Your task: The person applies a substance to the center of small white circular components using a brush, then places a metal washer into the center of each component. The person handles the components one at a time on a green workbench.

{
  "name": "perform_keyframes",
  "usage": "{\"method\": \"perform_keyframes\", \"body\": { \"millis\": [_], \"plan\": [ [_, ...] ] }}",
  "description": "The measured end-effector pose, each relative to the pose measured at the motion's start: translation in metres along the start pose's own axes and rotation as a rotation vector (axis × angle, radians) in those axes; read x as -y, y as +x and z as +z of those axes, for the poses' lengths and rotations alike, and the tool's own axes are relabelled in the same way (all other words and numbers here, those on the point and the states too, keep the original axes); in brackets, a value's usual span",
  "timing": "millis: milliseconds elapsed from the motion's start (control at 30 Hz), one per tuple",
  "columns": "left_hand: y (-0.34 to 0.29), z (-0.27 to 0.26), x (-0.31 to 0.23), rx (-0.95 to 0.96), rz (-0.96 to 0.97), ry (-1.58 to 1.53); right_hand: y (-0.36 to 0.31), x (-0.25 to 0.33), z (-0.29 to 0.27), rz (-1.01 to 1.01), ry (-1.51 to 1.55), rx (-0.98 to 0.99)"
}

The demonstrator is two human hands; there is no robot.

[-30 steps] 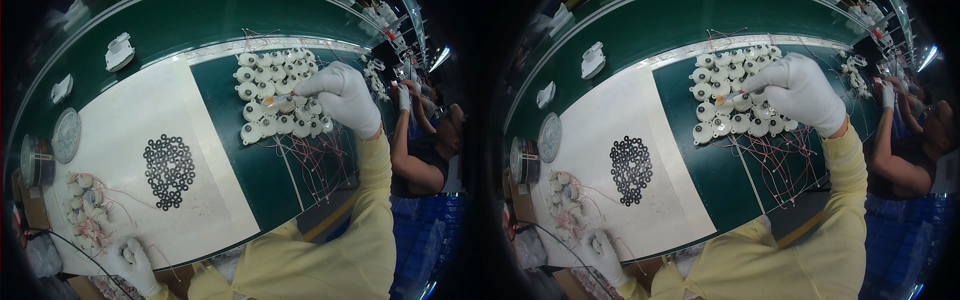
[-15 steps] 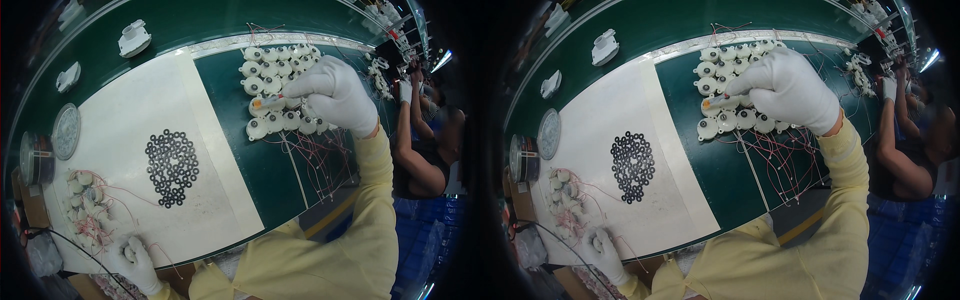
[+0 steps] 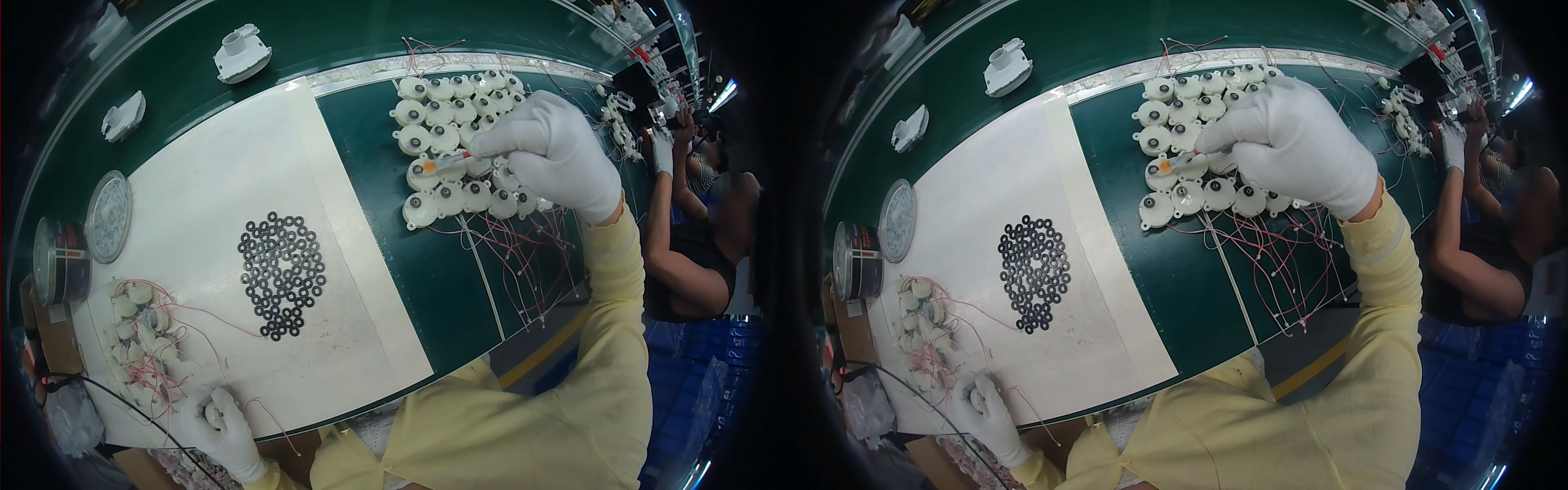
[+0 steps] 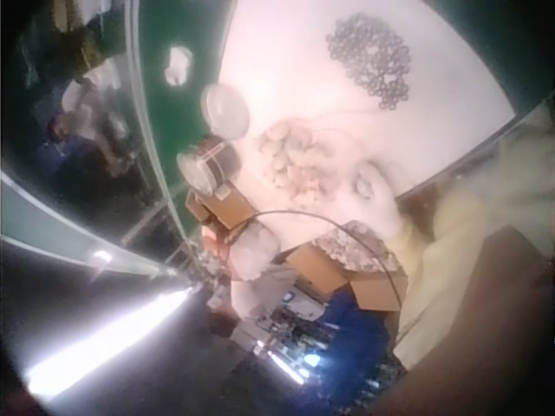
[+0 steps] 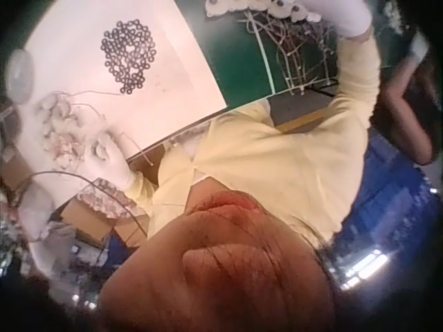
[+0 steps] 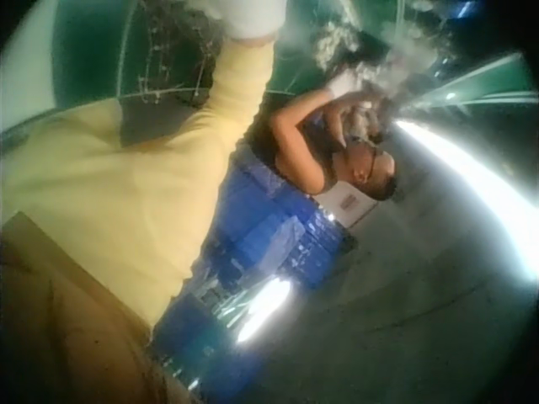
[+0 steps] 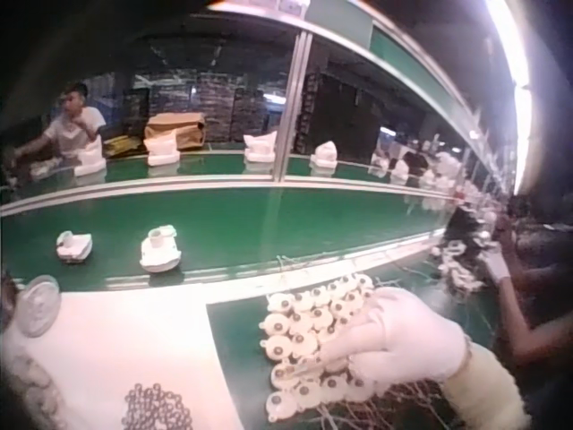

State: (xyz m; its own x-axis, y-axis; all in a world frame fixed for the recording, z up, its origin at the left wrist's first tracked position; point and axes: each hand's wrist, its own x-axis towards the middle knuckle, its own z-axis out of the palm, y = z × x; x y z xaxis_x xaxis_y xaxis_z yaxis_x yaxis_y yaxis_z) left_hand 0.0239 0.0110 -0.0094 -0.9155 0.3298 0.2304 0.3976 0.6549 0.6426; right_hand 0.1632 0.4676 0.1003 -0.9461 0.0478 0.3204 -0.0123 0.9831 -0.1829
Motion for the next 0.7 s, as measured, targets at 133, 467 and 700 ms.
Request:
{"method": "perform_keyframes", "body": {
  "millis": [133, 467, 700],
  "plan": [
    [-0.0007, 0.0023, -0.0008, -0.027, -0.016, -0.048, -0.0006, 0.0016, -0.0022, 0.001, 0.016, -0.038],
    [-0.0012, -0.0010, 0.0012, 0.012, -0.041, -0.038, -0.0047, 0.0009, -0.0010, -0.022, 0.045, 0.020],
    [0.0000, -0.0021, -0.0008, 0.021, -0.008, -0.009, -0.0038, 0.0001, -0.0032, -0.022, 0.009, -0.068]
  ]
}}
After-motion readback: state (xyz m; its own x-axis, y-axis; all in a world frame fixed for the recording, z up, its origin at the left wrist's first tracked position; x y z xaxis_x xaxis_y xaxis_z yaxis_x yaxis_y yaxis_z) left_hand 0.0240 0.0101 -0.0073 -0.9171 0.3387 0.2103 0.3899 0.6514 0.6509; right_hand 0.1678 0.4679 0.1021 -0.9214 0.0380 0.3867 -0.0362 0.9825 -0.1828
